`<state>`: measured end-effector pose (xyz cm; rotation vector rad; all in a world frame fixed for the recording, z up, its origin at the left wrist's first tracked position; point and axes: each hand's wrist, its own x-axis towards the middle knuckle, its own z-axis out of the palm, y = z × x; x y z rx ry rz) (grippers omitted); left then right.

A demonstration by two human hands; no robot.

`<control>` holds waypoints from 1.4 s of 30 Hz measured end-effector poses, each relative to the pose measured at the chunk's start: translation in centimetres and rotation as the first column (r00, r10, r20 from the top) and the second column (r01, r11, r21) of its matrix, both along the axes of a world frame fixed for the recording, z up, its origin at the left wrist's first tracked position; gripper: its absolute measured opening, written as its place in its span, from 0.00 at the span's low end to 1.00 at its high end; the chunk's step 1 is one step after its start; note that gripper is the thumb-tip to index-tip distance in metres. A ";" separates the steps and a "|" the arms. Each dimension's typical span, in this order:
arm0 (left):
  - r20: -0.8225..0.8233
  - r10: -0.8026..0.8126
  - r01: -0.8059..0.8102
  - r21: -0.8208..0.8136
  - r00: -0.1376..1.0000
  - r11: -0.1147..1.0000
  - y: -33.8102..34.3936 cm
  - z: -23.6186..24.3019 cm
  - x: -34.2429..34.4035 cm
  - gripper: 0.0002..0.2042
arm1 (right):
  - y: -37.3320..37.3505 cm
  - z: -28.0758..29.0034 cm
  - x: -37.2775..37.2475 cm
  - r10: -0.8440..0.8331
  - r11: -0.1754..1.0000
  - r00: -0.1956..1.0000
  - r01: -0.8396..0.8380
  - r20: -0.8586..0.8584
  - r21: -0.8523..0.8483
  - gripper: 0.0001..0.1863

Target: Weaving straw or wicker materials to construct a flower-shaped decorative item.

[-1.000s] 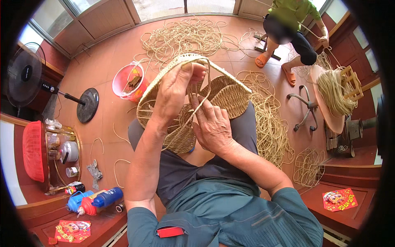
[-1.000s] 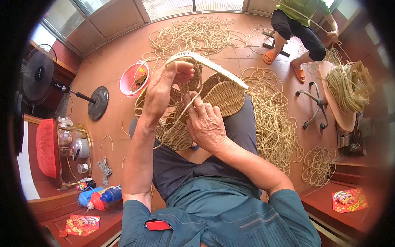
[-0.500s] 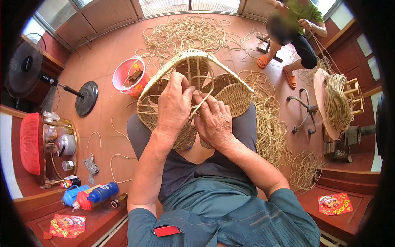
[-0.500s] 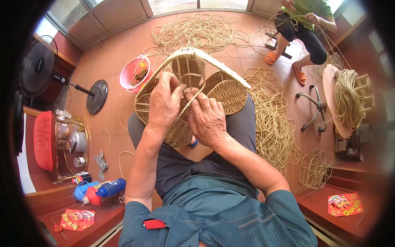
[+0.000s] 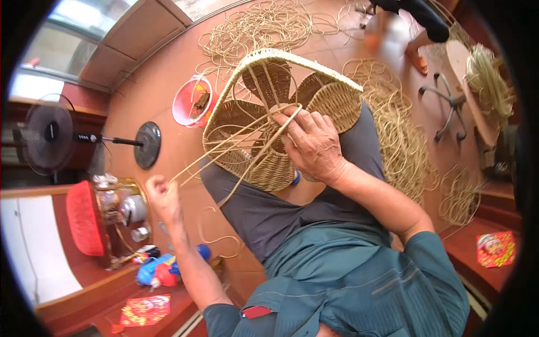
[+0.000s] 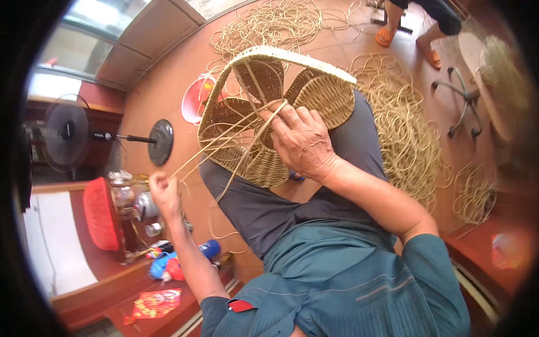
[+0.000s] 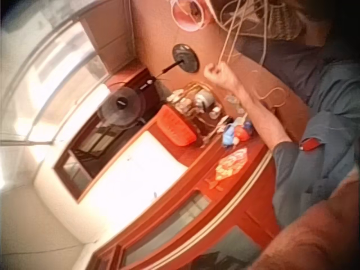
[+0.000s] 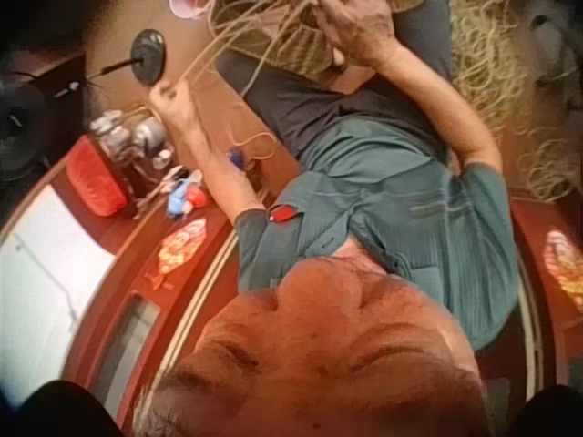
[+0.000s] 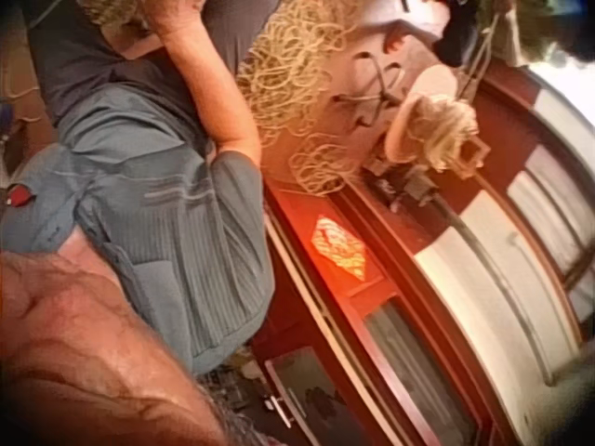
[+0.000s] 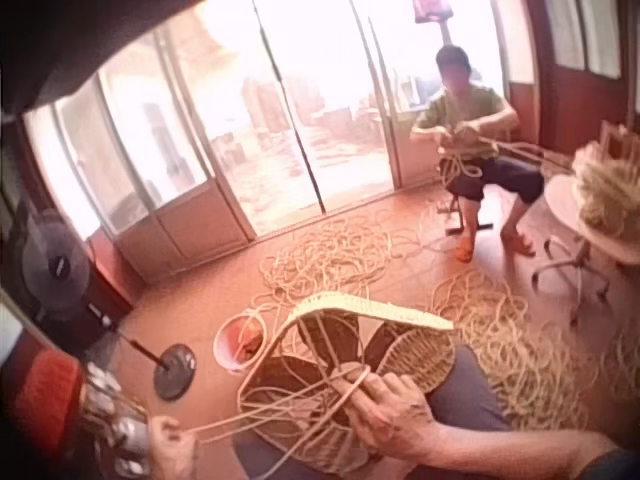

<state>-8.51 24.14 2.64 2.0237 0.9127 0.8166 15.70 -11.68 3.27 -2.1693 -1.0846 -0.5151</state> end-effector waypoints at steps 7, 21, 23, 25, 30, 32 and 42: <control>0.001 0.596 -0.548 -0.392 0.803 0.739 23.2 6.6 -28.0 0.08 | -0.3 -0.8 0.5 -0.006 0.994 1.000 0.004 0.021 0.108 0.27; -0.250 -0.346 0.420 0.662 0.905 0.621 -16.3 6.1 14.8 0.09 | 0.3 -0.2 -0.3 -0.009 0.999 1.000 0.009 0.007 0.039 0.31; -0.273 -0.324 0.420 0.676 0.906 0.606 -16.8 4.8 16.3 0.08 | 0.7 -1.0 -0.4 0.011 0.998 1.000 -0.011 -0.002 0.059 0.30; -0.272 -0.398 0.479 0.590 0.876 0.650 -16.2 3.8 16.4 0.07 | 0.8 -1.4 -0.3 -0.008 0.997 0.999 0.005 0.043 0.082 0.29; -0.170 -0.340 0.379 0.467 0.925 0.799 -13.4 6.9 12.4 0.04 | 0.2 -1.1 -0.1 -0.047 0.995 0.997 0.041 0.066 0.087 0.30; -0.205 -0.211 0.284 0.459 0.956 0.842 -7.7 6.4 8.4 0.03 | -0.3 -1.4 0.1 -0.074 0.995 0.996 0.071 0.045 0.075 0.30; -0.673 0.724 -0.485 0.588 0.150 0.648 16.9 6.4 -21.6 0.19 | 0.2 -1.1 0.1 -0.019 0.989 1.000 0.019 -0.002 0.147 0.30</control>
